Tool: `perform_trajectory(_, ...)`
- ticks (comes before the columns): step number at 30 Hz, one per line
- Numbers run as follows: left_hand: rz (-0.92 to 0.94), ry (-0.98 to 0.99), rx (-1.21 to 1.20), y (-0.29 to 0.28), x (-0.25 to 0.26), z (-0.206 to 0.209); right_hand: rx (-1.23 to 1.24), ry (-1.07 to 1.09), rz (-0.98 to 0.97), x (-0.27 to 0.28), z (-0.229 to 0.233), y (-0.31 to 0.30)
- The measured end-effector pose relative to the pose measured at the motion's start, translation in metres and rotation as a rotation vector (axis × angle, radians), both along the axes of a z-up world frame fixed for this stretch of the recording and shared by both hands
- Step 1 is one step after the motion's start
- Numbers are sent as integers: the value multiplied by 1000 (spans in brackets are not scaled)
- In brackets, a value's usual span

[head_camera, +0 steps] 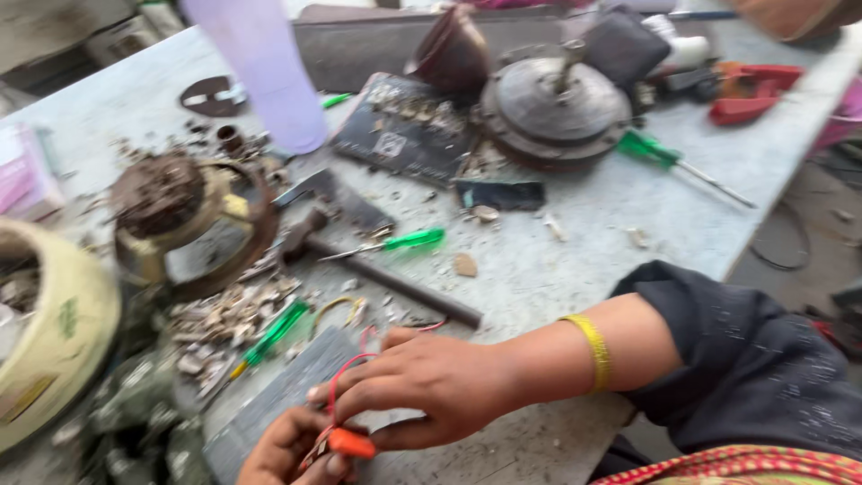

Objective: The person is repairing a small electronic component, likely a switch, by manipulating wires and using a screwdriver. They then use a hammer to strike a metal plate on a block, possibly to flatten or shape it.

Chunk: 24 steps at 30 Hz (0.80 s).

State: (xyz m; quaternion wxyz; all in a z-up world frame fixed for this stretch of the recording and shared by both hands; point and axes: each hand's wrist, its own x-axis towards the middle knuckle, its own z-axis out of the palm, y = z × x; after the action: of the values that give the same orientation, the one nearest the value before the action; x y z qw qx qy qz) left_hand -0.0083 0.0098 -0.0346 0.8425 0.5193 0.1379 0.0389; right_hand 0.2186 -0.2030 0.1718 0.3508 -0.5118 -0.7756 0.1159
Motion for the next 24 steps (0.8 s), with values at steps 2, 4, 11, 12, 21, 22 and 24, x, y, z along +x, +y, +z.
perform_trajectory(2,-8,109,-8,-3,1,18,-32,46,30,2,0,0)
perform_trajectory(4,8,104,62,-11,13,33,-92,55,15,8,0,-9)
perform_trajectory(11,49,209,-18,-18,12,49,-89,63,30,3,2,-3)
perform_trajectory(12,36,172,13,-19,14,48,-48,39,24,5,3,-5)
perform_trajectory(21,13,278,53,-22,9,58,-103,52,58,10,6,-2)
perform_trajectory(22,18,305,75,-23,10,59,-118,52,59,10,7,-2)
perform_trajectory(24,-28,349,53,-26,12,61,-149,54,63,12,9,-3)
